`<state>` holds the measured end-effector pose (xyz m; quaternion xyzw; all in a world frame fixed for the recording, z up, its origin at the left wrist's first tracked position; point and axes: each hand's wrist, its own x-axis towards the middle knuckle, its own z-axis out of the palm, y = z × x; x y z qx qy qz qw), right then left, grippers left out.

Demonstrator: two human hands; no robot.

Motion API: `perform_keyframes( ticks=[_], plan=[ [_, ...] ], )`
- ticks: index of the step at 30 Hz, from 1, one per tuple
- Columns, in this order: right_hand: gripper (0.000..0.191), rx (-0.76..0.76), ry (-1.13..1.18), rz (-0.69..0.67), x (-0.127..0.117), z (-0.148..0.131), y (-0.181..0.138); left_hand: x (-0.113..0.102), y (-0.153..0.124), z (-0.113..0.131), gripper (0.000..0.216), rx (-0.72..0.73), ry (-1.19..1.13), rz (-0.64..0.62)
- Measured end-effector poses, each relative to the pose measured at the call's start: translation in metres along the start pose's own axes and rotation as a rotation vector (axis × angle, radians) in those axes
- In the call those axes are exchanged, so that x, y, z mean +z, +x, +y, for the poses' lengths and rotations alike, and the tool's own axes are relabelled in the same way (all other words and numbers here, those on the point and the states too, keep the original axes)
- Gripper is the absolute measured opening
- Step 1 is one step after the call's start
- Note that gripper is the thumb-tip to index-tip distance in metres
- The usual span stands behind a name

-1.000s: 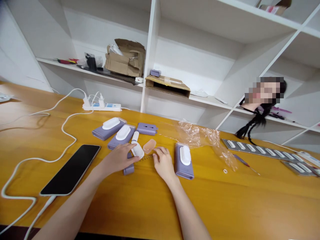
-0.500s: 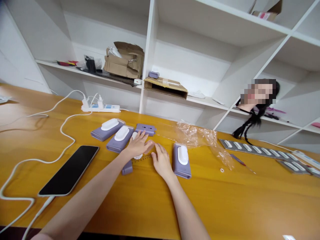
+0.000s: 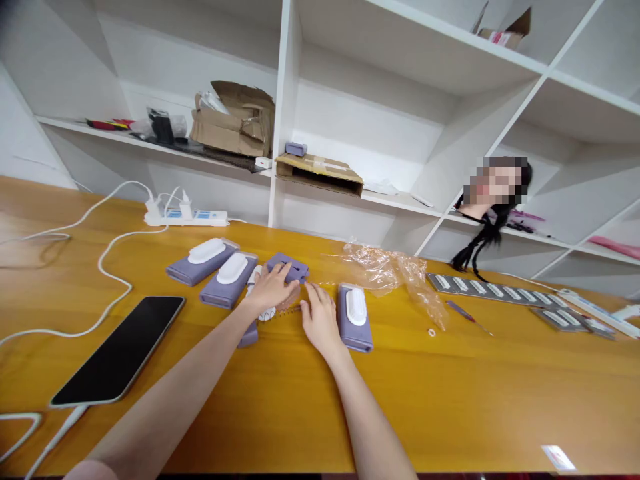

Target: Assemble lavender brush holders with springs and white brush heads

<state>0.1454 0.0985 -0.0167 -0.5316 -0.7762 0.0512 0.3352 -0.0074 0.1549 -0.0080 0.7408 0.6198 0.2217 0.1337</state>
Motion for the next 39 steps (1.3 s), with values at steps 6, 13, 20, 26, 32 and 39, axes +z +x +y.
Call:
perform_keyframes(
  ticks=[6,13,20,26,32,39],
  plan=[
    [0.044,0.101,0.227,0.004,0.011,0.009,0.003,-0.004,-0.011,0.007,0.053,0.065,0.028,-0.054],
    [0.043,0.195,0.416,-0.035,0.022,0.023,0.011,-0.039,-0.062,0.005,0.061,-0.041,0.115,-0.093],
    [0.041,0.292,0.627,-0.107,0.031,0.024,0.016,-0.052,-0.105,0.006,0.074,-0.146,0.215,-0.224],
    [0.041,0.373,0.750,-0.089,0.027,0.021,0.015,-0.047,-0.103,-0.003,0.063,-0.112,0.165,-0.237],
    [0.044,0.417,0.824,-0.040,0.015,0.015,0.013,-0.062,-0.107,-0.012,0.068,-0.001,-0.017,-0.291],
    [0.046,0.361,0.933,-0.016,0.004,0.011,0.013,-0.071,-0.104,-0.020,0.043,0.072,-0.319,-0.417]
  ],
)
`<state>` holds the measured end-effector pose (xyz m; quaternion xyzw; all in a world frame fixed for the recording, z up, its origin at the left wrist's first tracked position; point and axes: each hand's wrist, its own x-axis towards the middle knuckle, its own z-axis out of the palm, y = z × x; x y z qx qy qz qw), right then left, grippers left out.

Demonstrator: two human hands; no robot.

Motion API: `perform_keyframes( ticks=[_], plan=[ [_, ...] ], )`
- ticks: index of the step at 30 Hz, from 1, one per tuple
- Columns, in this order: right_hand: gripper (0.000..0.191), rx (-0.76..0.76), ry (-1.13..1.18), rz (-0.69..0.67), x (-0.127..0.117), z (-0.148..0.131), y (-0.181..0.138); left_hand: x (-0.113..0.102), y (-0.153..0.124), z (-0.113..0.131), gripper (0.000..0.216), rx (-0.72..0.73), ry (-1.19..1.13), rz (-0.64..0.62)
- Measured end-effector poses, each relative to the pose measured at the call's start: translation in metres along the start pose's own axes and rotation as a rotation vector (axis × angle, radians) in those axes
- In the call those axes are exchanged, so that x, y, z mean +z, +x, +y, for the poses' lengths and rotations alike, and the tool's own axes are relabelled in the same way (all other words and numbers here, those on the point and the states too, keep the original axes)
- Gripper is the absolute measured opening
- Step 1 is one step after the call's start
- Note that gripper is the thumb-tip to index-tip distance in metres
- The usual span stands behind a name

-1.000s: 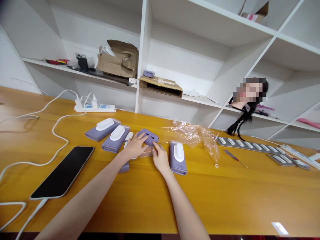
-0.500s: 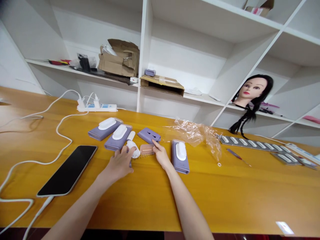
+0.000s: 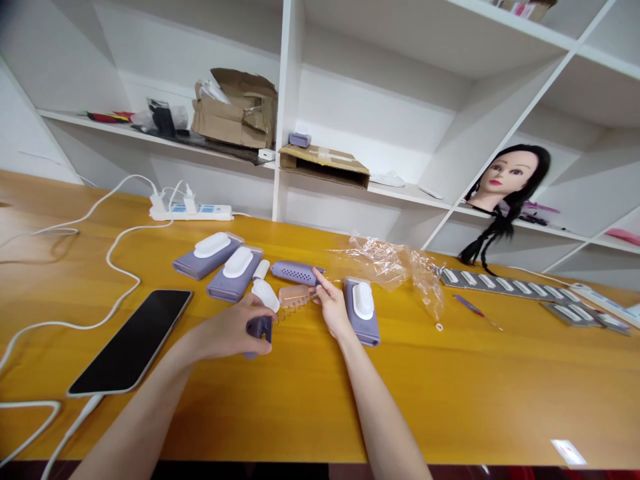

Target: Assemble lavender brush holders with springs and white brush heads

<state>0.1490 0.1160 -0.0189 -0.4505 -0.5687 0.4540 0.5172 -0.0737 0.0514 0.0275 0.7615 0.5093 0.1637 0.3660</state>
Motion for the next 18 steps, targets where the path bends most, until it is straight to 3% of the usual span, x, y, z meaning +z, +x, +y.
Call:
perform_keyframes(
  ticks=[3,7,11,14,18],
  plan=[
    [0.043,-0.079,-0.030,0.031,-0.001,-0.007,-0.003,-0.005,0.000,-0.001,0.040,0.034,-0.079,-0.035],
    [0.028,-0.221,-0.115,0.252,-0.008,-0.016,-0.004,-0.014,-0.003,0.003,0.037,0.066,-0.323,-0.023],
    [0.015,-0.273,-0.049,0.425,-0.021,-0.021,-0.005,-0.020,-0.004,0.005,0.037,0.009,-0.641,0.092],
    [0.017,-0.290,-0.044,0.408,-0.027,-0.025,-0.006,-0.020,0.000,0.003,0.043,-0.076,-0.748,0.199],
    [0.026,-0.289,-0.048,0.287,-0.026,-0.032,-0.011,-0.016,0.004,0.000,0.042,-0.107,-0.754,0.219]
  ],
)
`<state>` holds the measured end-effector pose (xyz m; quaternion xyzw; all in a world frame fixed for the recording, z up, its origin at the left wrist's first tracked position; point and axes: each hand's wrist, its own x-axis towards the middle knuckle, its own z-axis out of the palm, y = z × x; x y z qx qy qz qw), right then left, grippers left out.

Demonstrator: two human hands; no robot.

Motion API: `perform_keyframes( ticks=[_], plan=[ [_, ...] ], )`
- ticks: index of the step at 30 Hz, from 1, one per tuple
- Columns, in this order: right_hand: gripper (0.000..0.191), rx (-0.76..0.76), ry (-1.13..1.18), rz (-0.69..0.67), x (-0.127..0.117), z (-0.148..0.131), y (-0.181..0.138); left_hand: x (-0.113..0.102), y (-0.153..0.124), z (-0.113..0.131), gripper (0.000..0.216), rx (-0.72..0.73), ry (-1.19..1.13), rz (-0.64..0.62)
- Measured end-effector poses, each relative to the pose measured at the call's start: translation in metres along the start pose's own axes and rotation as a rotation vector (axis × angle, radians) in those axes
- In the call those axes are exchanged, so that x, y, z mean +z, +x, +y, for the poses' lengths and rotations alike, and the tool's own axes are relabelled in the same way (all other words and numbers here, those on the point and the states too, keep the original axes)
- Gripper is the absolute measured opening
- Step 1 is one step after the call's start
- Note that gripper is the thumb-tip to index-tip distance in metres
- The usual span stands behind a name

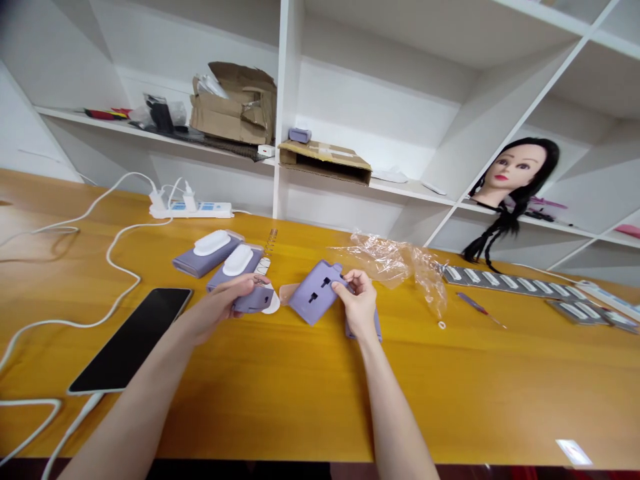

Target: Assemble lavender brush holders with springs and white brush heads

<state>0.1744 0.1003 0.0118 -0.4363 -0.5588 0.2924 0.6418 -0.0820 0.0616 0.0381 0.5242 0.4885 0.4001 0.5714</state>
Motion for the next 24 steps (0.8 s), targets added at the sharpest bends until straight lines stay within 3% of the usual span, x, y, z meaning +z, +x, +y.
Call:
perform_keyframes(
  ticks=[5,11,15,18,24],
  plan=[
    [0.031,0.058,0.061,-0.283,0.005,-0.011,-0.006,0.004,0.002,-0.001,0.042,-0.020,0.018,0.001],
    [0.039,0.050,0.097,-0.430,0.007,-0.017,-0.011,0.005,0.002,-0.003,0.039,0.014,0.021,-0.003],
    [0.060,0.094,0.087,-0.545,0.007,-0.013,-0.013,0.004,0.000,-0.002,0.052,0.030,-0.011,0.078],
    [0.067,0.146,0.137,-0.573,0.007,-0.010,-0.013,0.005,0.000,-0.001,0.059,0.029,-0.062,0.162],
    [0.058,0.251,0.203,-0.496,0.008,-0.008,-0.014,0.001,0.003,-0.002,0.065,0.072,-0.207,0.219]
  ],
)
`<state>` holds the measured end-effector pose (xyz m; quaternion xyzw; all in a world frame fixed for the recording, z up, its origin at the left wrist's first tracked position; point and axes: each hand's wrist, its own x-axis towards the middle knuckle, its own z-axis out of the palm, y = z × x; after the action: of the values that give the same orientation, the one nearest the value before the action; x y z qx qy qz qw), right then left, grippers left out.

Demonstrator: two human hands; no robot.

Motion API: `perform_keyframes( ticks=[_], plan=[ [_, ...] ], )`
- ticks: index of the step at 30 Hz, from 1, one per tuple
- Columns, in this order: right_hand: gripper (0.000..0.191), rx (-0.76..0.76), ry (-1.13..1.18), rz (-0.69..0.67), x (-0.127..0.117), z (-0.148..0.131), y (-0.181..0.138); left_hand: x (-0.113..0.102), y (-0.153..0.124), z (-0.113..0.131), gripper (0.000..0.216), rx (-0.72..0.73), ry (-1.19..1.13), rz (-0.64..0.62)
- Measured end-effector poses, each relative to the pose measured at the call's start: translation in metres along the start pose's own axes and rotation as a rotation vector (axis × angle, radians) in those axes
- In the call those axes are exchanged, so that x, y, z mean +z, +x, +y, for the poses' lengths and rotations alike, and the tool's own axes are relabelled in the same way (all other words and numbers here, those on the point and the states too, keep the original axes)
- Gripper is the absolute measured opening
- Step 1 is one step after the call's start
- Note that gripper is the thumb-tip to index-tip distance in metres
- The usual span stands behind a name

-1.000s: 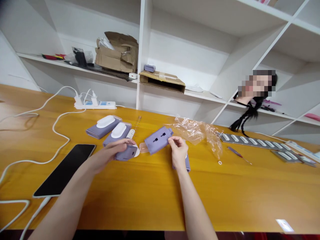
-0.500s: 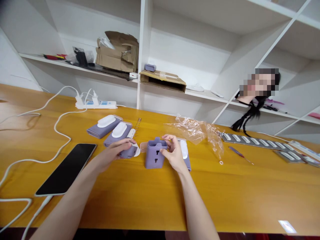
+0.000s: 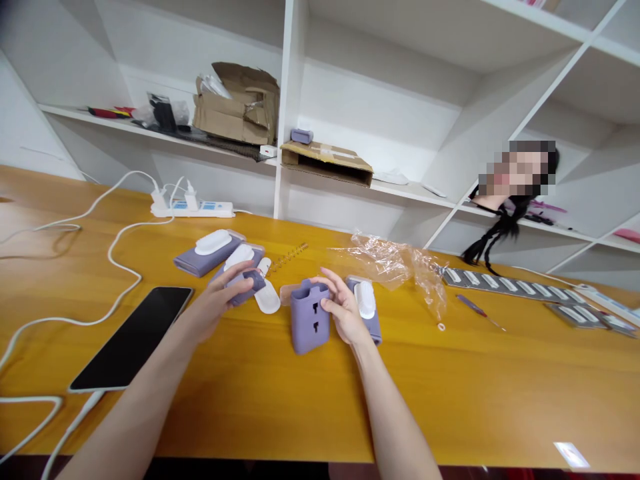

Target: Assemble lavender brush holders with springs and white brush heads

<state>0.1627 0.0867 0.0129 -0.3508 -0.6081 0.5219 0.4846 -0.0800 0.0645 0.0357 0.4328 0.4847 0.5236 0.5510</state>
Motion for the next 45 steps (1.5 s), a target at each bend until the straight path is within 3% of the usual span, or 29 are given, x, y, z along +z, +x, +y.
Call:
perform_keyframes(
  ticks=[8,16,23,31,40,45],
  plan=[
    [0.050,0.057,0.104,0.001,0.000,0.008,0.004,-0.010,0.002,0.001,0.080,0.048,-0.014,0.043],
    [0.049,0.177,0.116,-0.094,-0.005,0.010,0.004,-0.022,-0.005,0.009,0.082,0.116,0.129,-0.128],
    [0.054,0.205,0.137,-0.123,-0.012,0.006,0.003,-0.027,-0.012,0.018,0.077,0.144,0.406,-0.075],
    [0.055,0.193,0.146,-0.168,-0.010,0.005,0.002,-0.023,-0.012,0.019,0.080,0.228,0.526,-0.069],
    [0.058,0.252,0.102,-0.215,-0.001,0.013,0.001,-0.005,-0.009,-0.001,0.083,0.474,0.716,-0.260],
    [0.057,0.242,0.053,-0.227,0.007,0.012,0.001,0.008,-0.007,-0.015,0.084,0.452,0.710,-0.384]
  ],
)
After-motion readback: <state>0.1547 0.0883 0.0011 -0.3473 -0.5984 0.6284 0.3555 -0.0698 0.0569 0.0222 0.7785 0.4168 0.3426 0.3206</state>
